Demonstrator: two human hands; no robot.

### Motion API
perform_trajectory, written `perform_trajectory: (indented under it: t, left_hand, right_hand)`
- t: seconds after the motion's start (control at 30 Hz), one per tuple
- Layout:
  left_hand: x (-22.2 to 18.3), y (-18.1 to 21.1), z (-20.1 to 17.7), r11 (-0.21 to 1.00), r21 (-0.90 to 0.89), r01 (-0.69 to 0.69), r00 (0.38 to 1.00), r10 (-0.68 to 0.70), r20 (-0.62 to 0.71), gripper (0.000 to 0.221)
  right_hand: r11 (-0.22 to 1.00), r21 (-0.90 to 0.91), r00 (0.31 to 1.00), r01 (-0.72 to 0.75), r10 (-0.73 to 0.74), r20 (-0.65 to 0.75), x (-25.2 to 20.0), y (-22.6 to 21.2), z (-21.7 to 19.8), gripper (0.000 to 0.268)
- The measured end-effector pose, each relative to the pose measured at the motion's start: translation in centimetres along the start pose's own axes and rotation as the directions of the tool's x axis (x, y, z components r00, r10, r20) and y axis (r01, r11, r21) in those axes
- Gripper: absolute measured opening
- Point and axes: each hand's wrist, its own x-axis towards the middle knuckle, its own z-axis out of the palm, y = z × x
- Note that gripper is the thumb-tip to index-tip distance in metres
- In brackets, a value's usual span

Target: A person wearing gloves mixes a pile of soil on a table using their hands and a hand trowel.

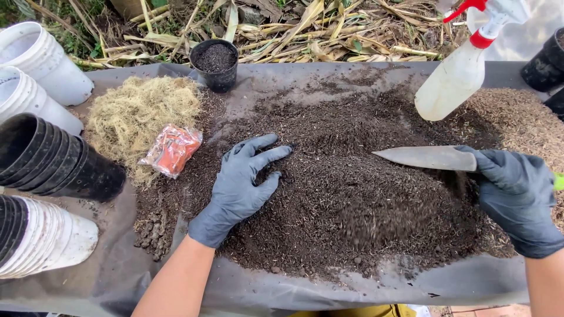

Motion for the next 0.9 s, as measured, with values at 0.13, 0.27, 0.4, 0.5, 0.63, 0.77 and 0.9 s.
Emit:
perform_trajectory:
  t: [0.13, 0.27, 0.4, 0.5, 0.63, 0.77, 0.9]
  left_hand:
    - [0.1, 0.6, -0.3, 0.985, -0.170, 0.027, 0.997, -0.038, -0.064, 0.040]
    - [0.3, 1.0, -1.0, 0.958, -0.282, 0.060, 0.984, -0.105, -0.145, 0.039]
    - [0.1, 0.6, -0.8, 0.923, -0.380, 0.060, 0.976, -0.134, -0.171, 0.040]
    - [-0.1, 0.3, 0.3, 0.761, -0.631, 0.148, 0.968, -0.244, -0.067, 0.056]
    - [-0.2, 0.7, 0.2, 0.625, -0.767, 0.143, 0.964, -0.262, -0.034, 0.054]
    - [-0.2, -0.2, 0.4, 0.806, -0.590, 0.046, 0.978, -0.158, -0.138, 0.054]
    - [-0.4, -0.4, 0.6, 0.718, -0.685, 0.124, 0.965, -0.249, -0.086, 0.067]
  right_hand:
    - [0.975, 0.208, 0.997, -0.078, 0.077, 0.017, -0.4, -0.1, -2.5, 0.052]
    - [0.888, 0.406, 0.977, -0.214, 0.188, 0.104, -1.6, -2.9, -5.6, 0.052]
    - [1.000, -0.002, 0.995, 0.030, -0.030, 0.093, 1.5, -7.5, -6.4, 0.051]
    - [0.986, 0.101, 0.991, 0.135, -0.135, -0.010, 2.3, -9.5, -5.4, 0.041]
    - [0.980, 0.140, 0.990, 0.142, -0.139, -0.034, 2.7, -9.6, -6.2, 0.059]
    - [0.992, 0.129, 0.999, 0.005, -0.011, 0.050, 0.8, -8.4, -7.0, 0.012]
    - [0.985, 0.154, 0.997, -0.072, 0.076, -0.020, -4.7, -8.2, -6.7, 0.032]
